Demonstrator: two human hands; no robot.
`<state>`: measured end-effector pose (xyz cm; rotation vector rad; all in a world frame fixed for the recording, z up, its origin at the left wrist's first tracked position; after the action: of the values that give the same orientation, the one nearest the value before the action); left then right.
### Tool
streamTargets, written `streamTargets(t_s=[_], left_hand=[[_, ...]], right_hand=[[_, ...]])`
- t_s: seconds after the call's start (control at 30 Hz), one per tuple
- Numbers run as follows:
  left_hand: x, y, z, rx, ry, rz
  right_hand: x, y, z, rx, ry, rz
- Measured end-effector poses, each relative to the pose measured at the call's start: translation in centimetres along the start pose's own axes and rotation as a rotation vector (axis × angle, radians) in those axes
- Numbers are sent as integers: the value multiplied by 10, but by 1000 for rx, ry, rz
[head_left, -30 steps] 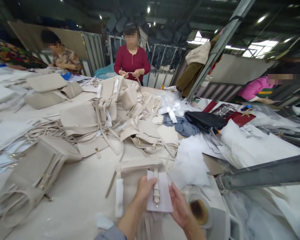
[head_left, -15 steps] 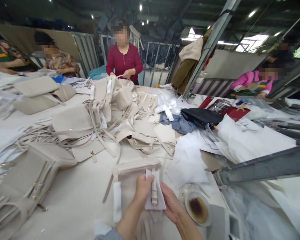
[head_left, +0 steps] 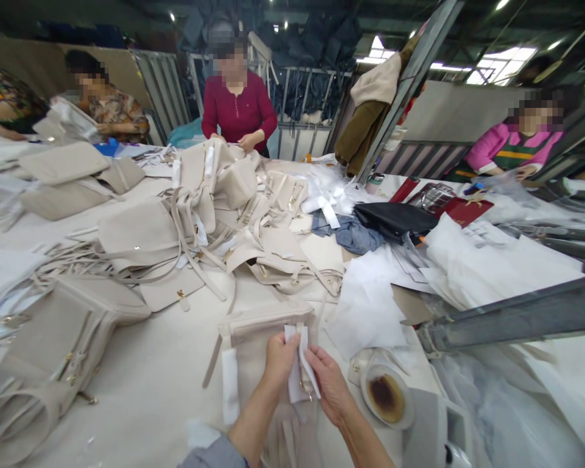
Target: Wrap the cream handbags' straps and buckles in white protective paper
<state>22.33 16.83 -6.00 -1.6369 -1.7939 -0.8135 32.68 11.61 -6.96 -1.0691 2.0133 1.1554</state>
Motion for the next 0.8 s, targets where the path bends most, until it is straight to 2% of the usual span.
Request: streamTargets(t_s=[0.17,0.37,0.43,0.53,0.6,0.7,0.73,0.8], left_hand=[[7,3,-6,-55,28,87],[7,5,-2,4,60,137],[7,9,-3,-48,48,123],[10,11,-11,-133,49,130],[16,1,-25,-30,202,230],[21,-19,-59,186,577,439],[18,-23,-71,204,667,498],[9,-27,-88,179,753,629]], right_hand=[[4,-1,4,8,-23,-59],[-1,-2,-4,-56,-36,-30],[-9,-4,-14,-119,-85,-61],[-19,-11,-28,-148,-136,-263],[-21,-15,-33,-130,-89,-324],[-19,-12,-36,-189,-30,-257],[-19,-11,-36,-207,-28,-240],[-17,-10,-34,-206,-35,-216]])
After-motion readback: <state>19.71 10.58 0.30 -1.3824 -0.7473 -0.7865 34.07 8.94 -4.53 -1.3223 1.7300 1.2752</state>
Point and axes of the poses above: each hand's wrist, its own z-axis towards the middle knuckle, its own y-axis out of the palm, x = y × z, the point moved 5 cm from there along z, towards the middle knuckle, and after that the axes turned 9 degrees about -y, right-handed, at the moved point
